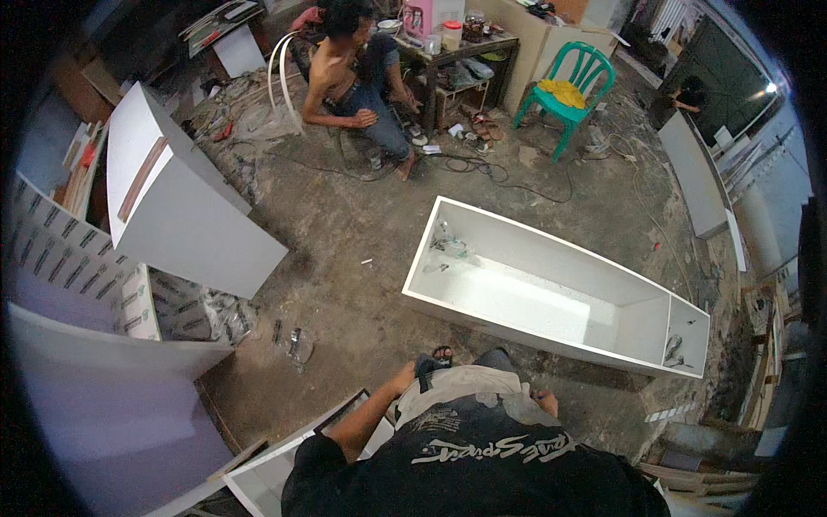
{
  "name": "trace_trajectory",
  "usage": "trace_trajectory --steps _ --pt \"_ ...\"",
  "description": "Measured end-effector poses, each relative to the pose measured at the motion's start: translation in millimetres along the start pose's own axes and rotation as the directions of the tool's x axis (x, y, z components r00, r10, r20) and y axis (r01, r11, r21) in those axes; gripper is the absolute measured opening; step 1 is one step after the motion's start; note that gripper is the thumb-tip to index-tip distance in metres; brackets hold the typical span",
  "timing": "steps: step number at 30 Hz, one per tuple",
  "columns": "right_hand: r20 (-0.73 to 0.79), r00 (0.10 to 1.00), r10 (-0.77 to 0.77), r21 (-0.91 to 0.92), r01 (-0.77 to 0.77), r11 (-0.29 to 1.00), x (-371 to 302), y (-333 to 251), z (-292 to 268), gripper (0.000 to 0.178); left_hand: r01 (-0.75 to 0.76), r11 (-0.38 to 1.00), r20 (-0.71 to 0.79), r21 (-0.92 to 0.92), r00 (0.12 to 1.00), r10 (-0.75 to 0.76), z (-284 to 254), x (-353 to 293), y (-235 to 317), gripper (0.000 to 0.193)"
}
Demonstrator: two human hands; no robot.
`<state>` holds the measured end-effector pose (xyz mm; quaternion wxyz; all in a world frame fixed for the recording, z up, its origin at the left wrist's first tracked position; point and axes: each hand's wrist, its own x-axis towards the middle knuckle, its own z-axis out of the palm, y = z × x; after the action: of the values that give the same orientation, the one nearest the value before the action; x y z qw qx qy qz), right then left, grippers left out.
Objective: The person applies a liquid from a bottle to a cloth and uses it to wipe down the edges and surfaces of white wooden cabinet components.
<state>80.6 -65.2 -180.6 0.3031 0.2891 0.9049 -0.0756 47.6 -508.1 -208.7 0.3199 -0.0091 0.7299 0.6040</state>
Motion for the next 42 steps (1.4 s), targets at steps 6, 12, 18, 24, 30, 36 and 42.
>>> trace_trajectory --steps 6,12,18,24,30,36,42 --pt "-0.004 0.995 -0.097 0.174 0.097 0.980 2.6 8.4 -27.2 0.045 -0.020 0.993 0.164 0.115 0.986 0.001 19.9 53.4 35.9 0.044" --pt "-0.073 0.997 0.007 0.285 0.014 0.958 -16.4 -23.7 -57.4 0.053 0.011 0.994 0.123 0.112 0.992 -0.025 19.5 48.3 14.3 0.043" --pt "-0.085 0.996 0.041 0.344 -0.009 0.939 -5.7 -10.3 -39.6 0.053 0.003 0.991 0.112 0.137 0.993 -0.018 14.1 40.5 27.4 0.042" --pt "0.037 0.999 0.024 0.237 -0.032 0.971 -2.8 -8.6 -20.0 0.055 0.011 0.988 0.089 0.153 0.996 -0.025 9.1 33.4 29.5 0.042" --pt "-0.039 0.999 0.033 0.363 -0.017 0.932 -21.5 1.4 -5.8 0.056 -0.022 0.988 0.082 0.151 0.997 0.010 3.1 22.3 29.3 0.041" --pt "0.029 0.997 0.070 0.360 -0.076 0.930 -36.3 13.5 -2.7 0.054 -0.226 0.973 0.175 0.051 0.961 0.214 -21.9 -27.5 37.1 0.040" --pt "0.067 0.987 0.147 0.410 -0.162 0.897 -58.4 0.8 -23.5 0.055 -0.481 0.834 -0.094 0.271 0.849 0.520 -21.2 -51.2 59.7 0.039"
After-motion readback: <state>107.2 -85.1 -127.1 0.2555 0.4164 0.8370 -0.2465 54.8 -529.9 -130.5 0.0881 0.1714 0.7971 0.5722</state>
